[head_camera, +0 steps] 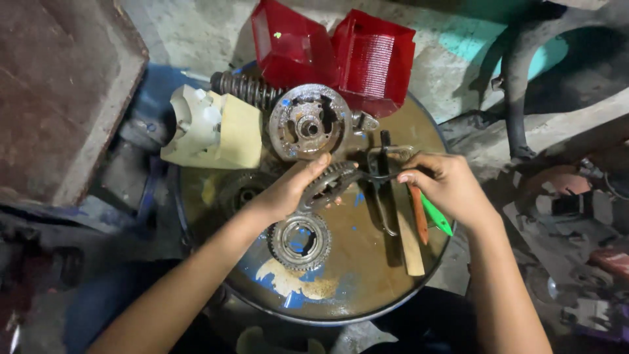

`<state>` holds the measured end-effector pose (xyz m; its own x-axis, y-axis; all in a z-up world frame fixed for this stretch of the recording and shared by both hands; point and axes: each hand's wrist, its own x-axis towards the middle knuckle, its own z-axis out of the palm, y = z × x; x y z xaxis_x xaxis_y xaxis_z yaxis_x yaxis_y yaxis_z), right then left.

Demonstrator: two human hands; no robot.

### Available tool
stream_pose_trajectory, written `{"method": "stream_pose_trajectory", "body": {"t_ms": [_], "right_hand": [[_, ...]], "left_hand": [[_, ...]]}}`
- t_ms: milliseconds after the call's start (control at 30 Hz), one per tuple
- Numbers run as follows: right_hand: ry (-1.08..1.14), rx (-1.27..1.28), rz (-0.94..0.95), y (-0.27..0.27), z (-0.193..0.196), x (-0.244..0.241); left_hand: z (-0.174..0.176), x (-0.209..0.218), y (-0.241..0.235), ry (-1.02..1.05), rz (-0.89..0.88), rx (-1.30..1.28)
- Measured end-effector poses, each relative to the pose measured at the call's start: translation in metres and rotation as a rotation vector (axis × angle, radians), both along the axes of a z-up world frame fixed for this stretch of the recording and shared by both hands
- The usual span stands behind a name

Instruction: Cleaning motorcycle clutch plates and assembly components using a brush and cleaning fluid.

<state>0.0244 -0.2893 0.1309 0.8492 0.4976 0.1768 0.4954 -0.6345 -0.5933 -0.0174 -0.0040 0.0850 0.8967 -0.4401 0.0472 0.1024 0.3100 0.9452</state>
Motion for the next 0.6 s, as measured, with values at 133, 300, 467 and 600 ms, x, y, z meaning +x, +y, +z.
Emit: {"method": "stream_pose_trajectory", "body": {"t_ms": [133, 300, 467, 600], "right_hand": [[-0.036, 0.012, 0.032, 0.031, -0.003, -0.001], [-0.030, 0.070, 0.053, 0.031, 0.008, 0.002], [-0.052, 0.100, -0.091, 0.027, -0.010, -0.013], [-0.130, 0.122, -0.087, 0.034, -0.006, -0.031]], "left_hand": [[-0.011, 0.011, 0.008, -0.024, -0.019, 0.031], [0.004, 0.003, 0.010, -0.038, 0.030, -0.007], [0.025, 0.002, 0.005, 0.064, 0.073, -0.094], [0.026, 0.001, 0.003, 0.085, 0.098, -0.178]]}}
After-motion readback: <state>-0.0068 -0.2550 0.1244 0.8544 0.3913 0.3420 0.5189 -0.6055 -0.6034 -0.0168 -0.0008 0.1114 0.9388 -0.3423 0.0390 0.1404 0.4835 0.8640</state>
